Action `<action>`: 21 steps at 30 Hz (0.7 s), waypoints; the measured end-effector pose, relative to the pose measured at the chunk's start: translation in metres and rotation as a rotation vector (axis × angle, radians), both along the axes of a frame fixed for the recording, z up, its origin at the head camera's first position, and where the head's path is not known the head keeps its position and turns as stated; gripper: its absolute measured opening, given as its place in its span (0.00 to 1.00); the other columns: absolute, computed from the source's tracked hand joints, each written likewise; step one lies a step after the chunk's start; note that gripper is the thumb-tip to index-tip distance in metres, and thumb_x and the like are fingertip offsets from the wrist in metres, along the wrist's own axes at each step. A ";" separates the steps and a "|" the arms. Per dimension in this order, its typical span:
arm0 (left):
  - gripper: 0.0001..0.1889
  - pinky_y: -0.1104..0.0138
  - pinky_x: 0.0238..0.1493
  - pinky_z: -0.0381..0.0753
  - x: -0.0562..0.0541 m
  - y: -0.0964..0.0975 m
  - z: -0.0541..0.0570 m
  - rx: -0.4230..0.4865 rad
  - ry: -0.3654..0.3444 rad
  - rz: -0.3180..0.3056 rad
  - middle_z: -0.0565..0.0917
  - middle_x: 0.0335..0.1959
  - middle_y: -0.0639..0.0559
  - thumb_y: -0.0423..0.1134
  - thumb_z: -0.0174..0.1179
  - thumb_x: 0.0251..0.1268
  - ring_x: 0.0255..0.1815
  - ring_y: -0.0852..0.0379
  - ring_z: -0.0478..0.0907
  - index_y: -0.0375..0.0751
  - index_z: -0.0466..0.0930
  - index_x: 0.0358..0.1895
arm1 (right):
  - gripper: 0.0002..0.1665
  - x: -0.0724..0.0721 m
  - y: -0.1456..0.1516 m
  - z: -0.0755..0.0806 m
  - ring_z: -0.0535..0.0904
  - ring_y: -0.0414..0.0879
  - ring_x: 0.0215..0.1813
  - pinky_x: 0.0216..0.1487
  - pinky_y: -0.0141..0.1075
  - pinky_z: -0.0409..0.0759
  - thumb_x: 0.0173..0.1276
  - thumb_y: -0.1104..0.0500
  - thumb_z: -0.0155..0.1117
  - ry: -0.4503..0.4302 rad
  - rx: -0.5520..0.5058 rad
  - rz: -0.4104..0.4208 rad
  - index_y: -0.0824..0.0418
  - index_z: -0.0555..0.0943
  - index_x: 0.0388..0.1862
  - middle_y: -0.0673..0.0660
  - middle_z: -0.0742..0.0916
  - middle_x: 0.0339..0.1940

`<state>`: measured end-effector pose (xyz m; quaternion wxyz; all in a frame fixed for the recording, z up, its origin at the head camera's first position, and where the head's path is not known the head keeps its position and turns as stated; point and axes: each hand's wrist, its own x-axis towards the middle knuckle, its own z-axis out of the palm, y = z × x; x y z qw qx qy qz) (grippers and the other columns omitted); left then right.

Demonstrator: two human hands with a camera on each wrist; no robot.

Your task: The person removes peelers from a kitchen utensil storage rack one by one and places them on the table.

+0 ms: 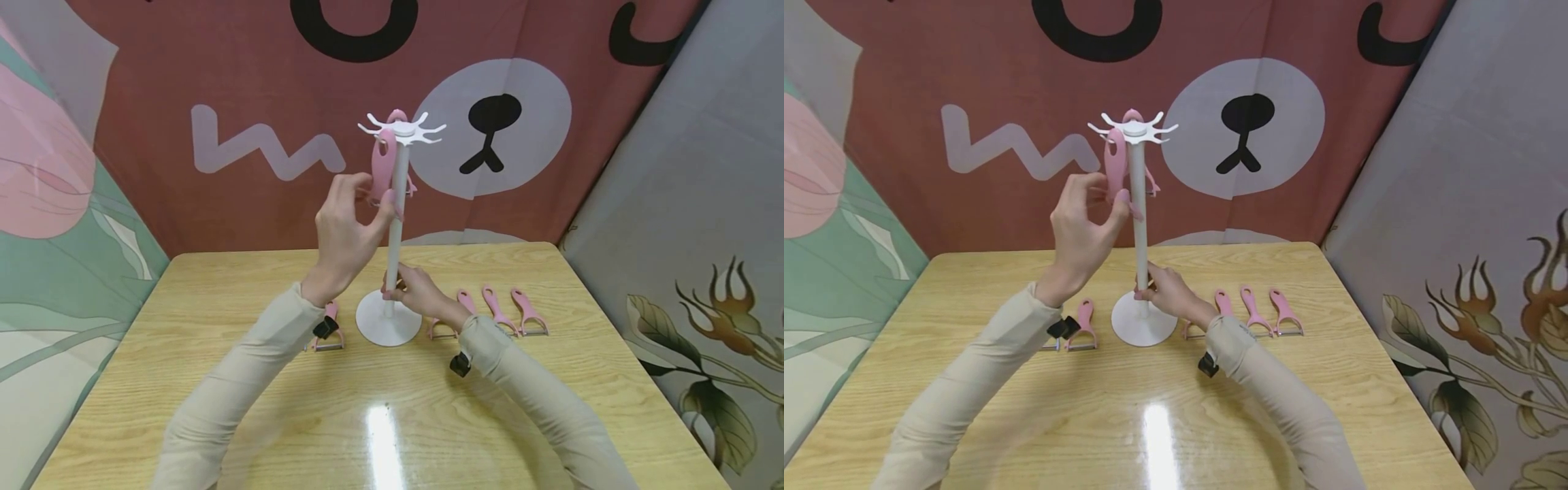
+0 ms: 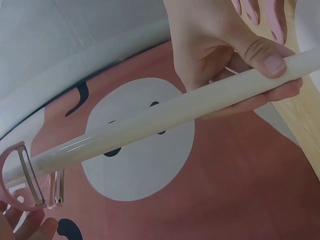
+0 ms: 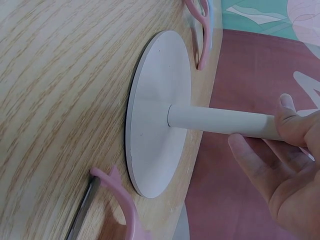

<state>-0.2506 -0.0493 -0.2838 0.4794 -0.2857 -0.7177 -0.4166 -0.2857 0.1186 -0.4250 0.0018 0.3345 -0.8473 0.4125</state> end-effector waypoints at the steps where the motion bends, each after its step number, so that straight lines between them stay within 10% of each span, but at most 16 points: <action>1: 0.18 0.56 0.37 0.81 0.000 0.000 0.000 -0.003 0.001 0.005 0.77 0.39 0.42 0.45 0.60 0.68 0.37 0.50 0.80 0.31 0.75 0.48 | 0.11 0.000 0.000 0.000 0.85 0.46 0.42 0.43 0.36 0.84 0.64 0.67 0.71 -0.003 -0.003 0.001 0.63 0.78 0.42 0.53 0.86 0.37; 21: 0.13 0.59 0.37 0.81 -0.003 0.000 -0.001 0.033 0.038 0.009 0.77 0.39 0.42 0.40 0.60 0.68 0.37 0.51 0.81 0.31 0.76 0.46 | 0.10 0.000 0.000 -0.002 0.85 0.47 0.39 0.32 0.34 0.84 0.65 0.68 0.69 -0.035 -0.028 0.022 0.64 0.77 0.43 0.56 0.86 0.37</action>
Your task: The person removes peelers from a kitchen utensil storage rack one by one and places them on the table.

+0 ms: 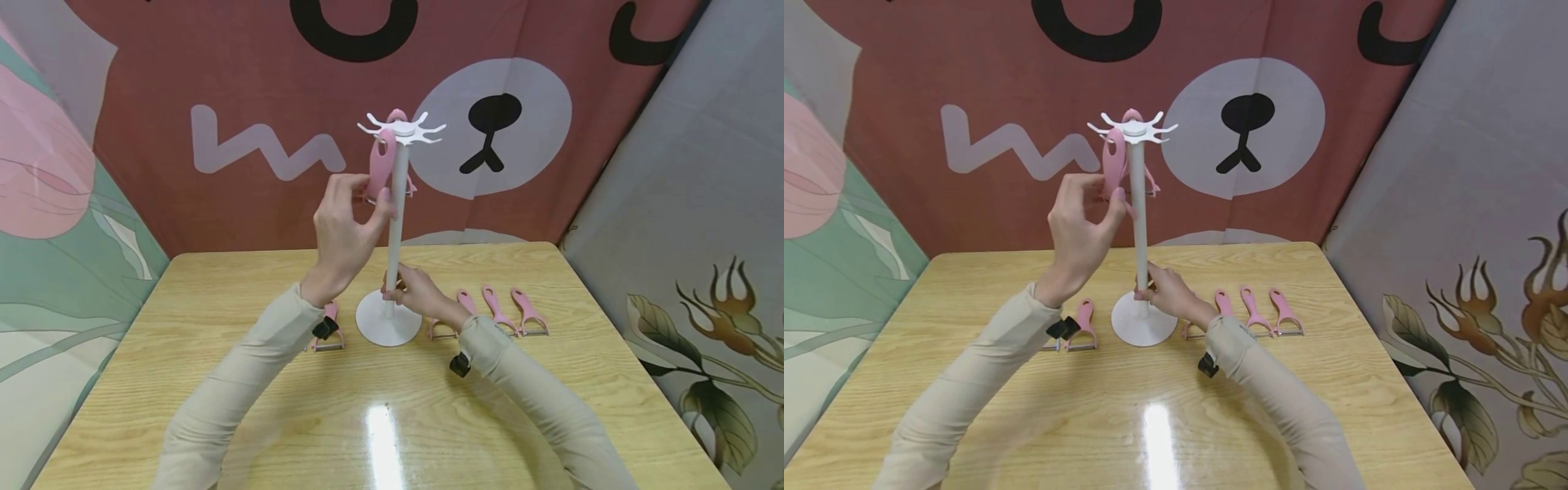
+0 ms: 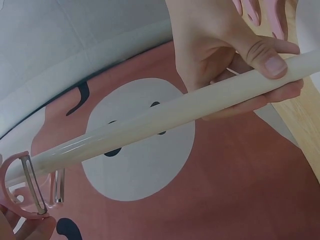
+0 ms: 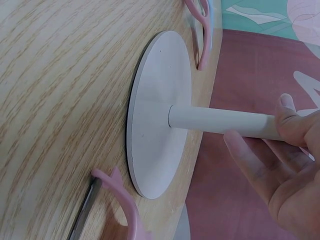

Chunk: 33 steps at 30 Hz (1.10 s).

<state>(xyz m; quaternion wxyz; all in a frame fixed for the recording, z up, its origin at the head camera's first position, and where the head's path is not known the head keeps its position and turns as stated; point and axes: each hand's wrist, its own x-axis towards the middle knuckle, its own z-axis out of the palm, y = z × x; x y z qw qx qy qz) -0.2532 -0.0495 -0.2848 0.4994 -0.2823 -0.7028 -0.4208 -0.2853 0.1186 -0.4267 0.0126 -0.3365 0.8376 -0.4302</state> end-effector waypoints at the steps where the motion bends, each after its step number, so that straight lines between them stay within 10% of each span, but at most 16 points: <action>1: 0.13 0.59 0.37 0.81 0.000 0.000 0.000 -0.004 0.004 0.000 0.77 0.39 0.42 0.39 0.60 0.68 0.37 0.51 0.81 0.31 0.76 0.47 | 0.10 0.000 0.000 0.000 0.85 0.46 0.39 0.32 0.34 0.84 0.65 0.68 0.69 0.001 0.000 0.001 0.64 0.77 0.43 0.55 0.86 0.37; 33: 0.14 0.59 0.38 0.81 0.004 -0.002 0.008 0.030 0.018 -0.025 0.77 0.39 0.42 0.38 0.60 0.68 0.37 0.51 0.80 0.29 0.76 0.47 | 0.11 0.001 -0.001 0.000 0.86 0.47 0.41 0.39 0.35 0.84 0.65 0.68 0.69 0.030 0.021 -0.020 0.63 0.76 0.41 0.54 0.86 0.36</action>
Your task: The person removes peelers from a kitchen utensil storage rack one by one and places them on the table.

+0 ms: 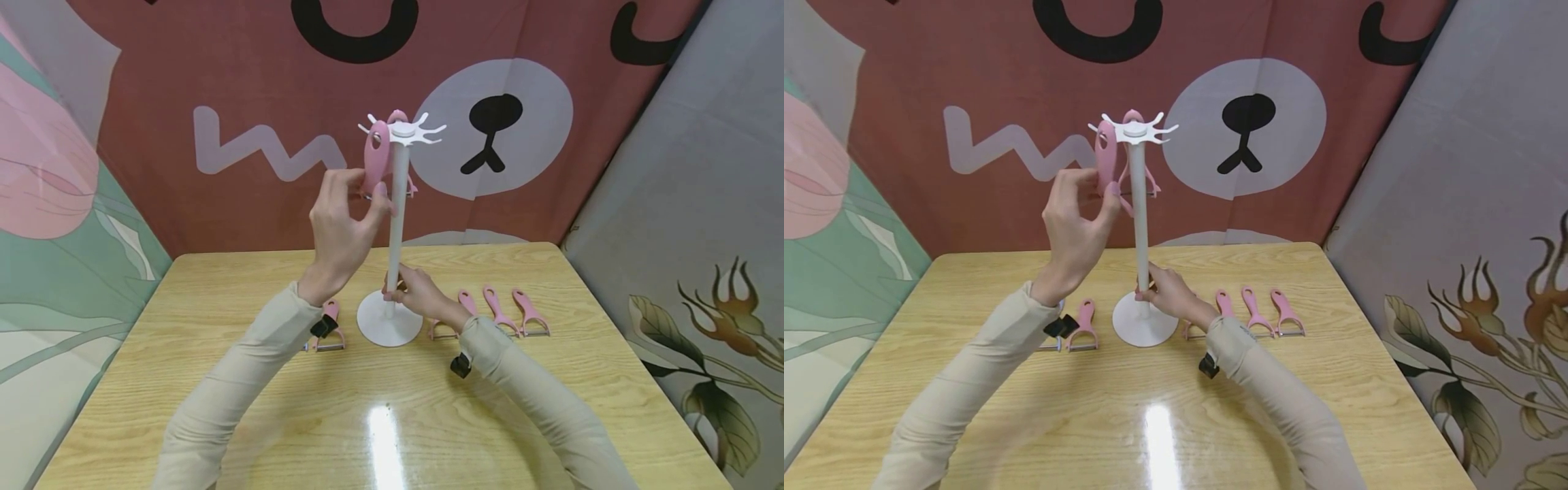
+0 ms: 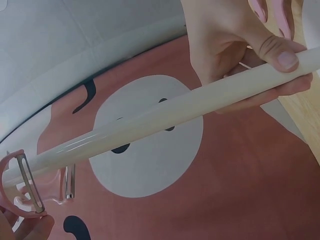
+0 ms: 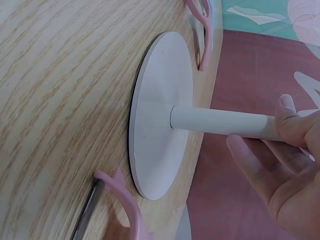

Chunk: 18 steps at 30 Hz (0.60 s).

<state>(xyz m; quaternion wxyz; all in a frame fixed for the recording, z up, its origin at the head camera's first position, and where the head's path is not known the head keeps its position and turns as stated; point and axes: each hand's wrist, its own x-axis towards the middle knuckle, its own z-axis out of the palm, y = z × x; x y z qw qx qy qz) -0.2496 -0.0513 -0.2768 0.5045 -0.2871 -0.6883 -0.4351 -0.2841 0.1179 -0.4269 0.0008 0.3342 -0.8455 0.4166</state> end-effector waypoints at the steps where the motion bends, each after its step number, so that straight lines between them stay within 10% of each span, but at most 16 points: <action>1: 0.13 0.58 0.37 0.81 0.000 0.000 0.000 0.002 0.001 -0.002 0.77 0.38 0.42 0.38 0.60 0.68 0.37 0.51 0.80 0.30 0.76 0.47 | 0.11 0.000 0.000 -0.001 0.86 0.47 0.41 0.41 0.36 0.84 0.65 0.68 0.69 0.005 0.000 -0.002 0.62 0.76 0.41 0.54 0.86 0.36; 18: 0.13 0.62 0.40 0.82 0.004 -0.003 0.000 0.007 0.016 -0.009 0.77 0.39 0.42 0.38 0.61 0.67 0.38 0.51 0.80 0.29 0.76 0.46 | 0.11 -0.001 0.000 -0.001 0.85 0.49 0.42 0.43 0.37 0.84 0.64 0.68 0.69 0.010 0.003 -0.006 0.62 0.77 0.41 0.53 0.86 0.36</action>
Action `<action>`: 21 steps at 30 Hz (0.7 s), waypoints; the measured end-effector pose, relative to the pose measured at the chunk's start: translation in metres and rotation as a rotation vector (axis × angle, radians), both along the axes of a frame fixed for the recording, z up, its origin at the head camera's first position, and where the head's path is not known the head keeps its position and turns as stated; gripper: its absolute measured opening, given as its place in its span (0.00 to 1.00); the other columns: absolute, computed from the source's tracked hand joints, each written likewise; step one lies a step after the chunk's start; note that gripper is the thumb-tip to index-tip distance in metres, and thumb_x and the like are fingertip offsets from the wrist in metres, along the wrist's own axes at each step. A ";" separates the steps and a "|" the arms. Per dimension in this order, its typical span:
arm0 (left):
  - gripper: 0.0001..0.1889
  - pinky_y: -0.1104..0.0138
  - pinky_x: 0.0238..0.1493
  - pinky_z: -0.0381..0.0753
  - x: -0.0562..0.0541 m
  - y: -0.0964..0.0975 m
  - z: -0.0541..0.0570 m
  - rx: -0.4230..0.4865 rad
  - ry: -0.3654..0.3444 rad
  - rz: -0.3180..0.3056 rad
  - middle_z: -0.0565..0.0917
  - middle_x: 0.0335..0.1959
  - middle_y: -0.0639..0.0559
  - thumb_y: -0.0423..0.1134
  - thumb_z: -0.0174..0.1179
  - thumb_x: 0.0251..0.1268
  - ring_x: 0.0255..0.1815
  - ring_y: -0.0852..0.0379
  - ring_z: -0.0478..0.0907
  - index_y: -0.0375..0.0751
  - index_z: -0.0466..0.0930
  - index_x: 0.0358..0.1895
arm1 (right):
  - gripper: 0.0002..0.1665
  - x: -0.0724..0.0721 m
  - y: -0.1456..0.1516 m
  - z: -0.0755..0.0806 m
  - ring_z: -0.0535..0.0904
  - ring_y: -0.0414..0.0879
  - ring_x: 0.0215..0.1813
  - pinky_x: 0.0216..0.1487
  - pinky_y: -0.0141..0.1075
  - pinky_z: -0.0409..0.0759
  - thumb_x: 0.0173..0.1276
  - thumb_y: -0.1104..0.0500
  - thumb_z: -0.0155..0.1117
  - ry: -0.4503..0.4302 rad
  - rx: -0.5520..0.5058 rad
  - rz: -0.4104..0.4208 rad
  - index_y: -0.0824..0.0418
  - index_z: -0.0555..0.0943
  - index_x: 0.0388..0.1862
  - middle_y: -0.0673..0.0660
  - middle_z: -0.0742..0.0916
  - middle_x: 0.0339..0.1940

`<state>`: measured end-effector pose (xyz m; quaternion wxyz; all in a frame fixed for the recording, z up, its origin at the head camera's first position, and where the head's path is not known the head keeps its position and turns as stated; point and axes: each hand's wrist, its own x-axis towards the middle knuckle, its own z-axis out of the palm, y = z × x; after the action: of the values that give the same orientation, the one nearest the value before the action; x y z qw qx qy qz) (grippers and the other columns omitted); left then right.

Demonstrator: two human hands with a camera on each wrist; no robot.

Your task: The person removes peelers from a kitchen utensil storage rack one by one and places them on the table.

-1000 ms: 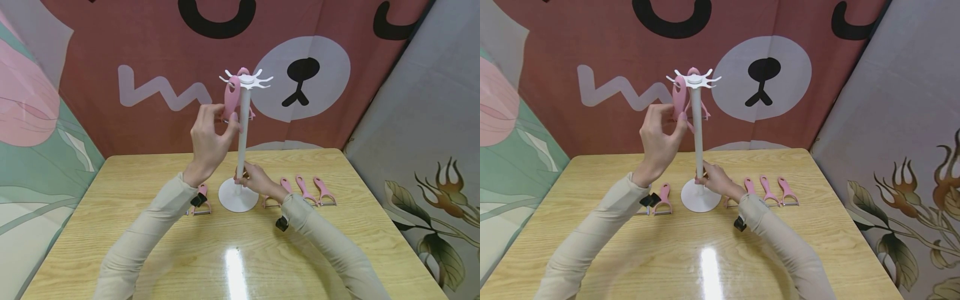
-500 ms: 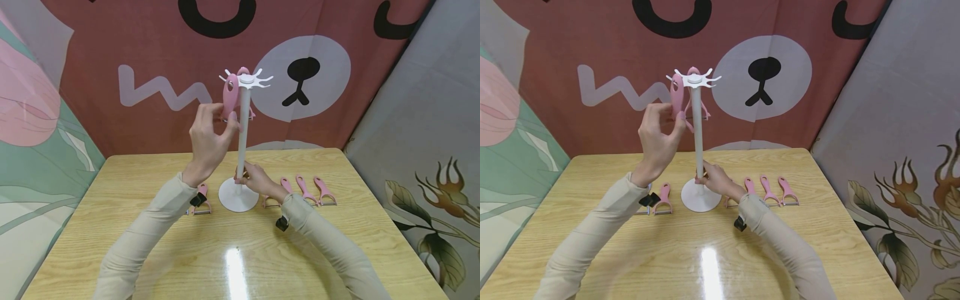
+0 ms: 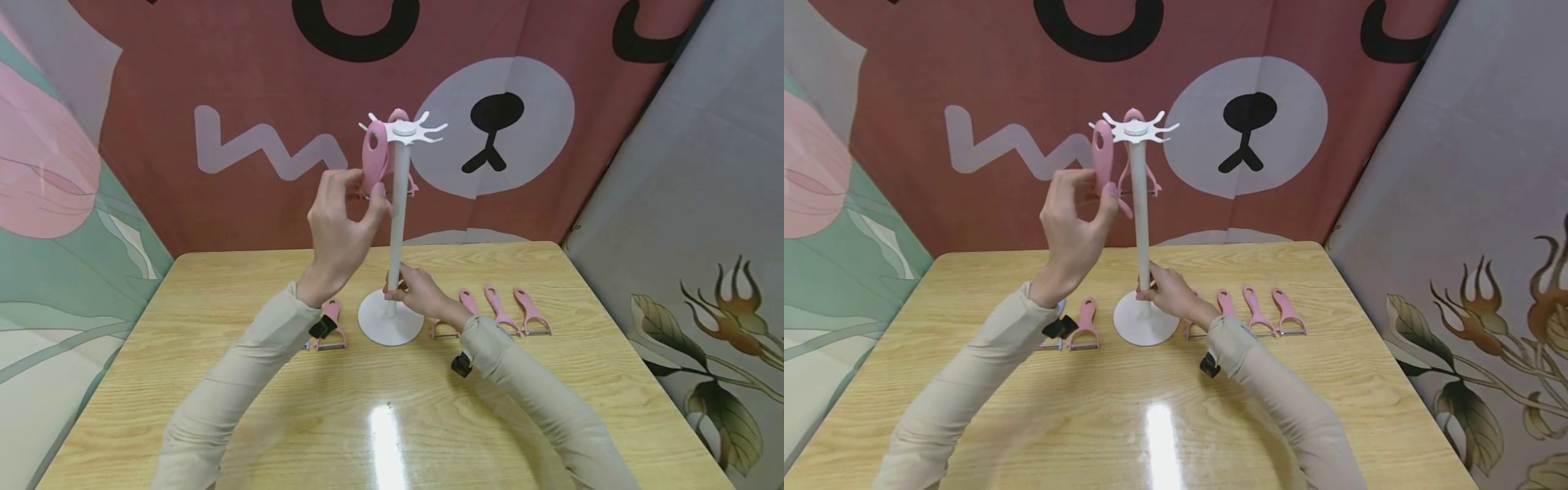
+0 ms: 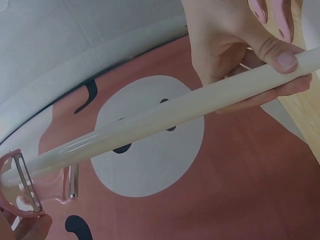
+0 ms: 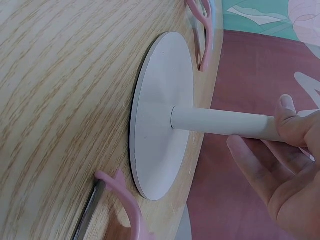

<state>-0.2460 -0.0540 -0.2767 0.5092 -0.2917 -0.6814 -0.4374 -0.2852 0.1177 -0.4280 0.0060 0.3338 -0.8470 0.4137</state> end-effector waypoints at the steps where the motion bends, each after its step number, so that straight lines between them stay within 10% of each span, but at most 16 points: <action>1: 0.13 0.62 0.40 0.82 0.000 0.000 0.000 0.000 0.001 0.000 0.77 0.39 0.42 0.38 0.61 0.67 0.38 0.51 0.80 0.30 0.76 0.46 | 0.11 0.000 0.000 0.000 0.85 0.49 0.42 0.43 0.37 0.84 0.64 0.68 0.69 -0.001 0.000 -0.001 0.62 0.77 0.41 0.53 0.86 0.36; 21: 0.13 0.61 0.39 0.81 0.001 -0.006 -0.002 0.028 0.018 0.007 0.77 0.39 0.42 0.37 0.60 0.67 0.37 0.51 0.80 0.30 0.76 0.45 | 0.12 0.001 0.000 -0.001 0.85 0.47 0.42 0.43 0.37 0.84 0.64 0.70 0.69 0.005 0.006 -0.012 0.62 0.76 0.41 0.53 0.86 0.36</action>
<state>-0.2451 -0.0600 -0.2784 0.5209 -0.2859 -0.6718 -0.4424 -0.2841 0.1172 -0.4285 0.0094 0.3298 -0.8502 0.4102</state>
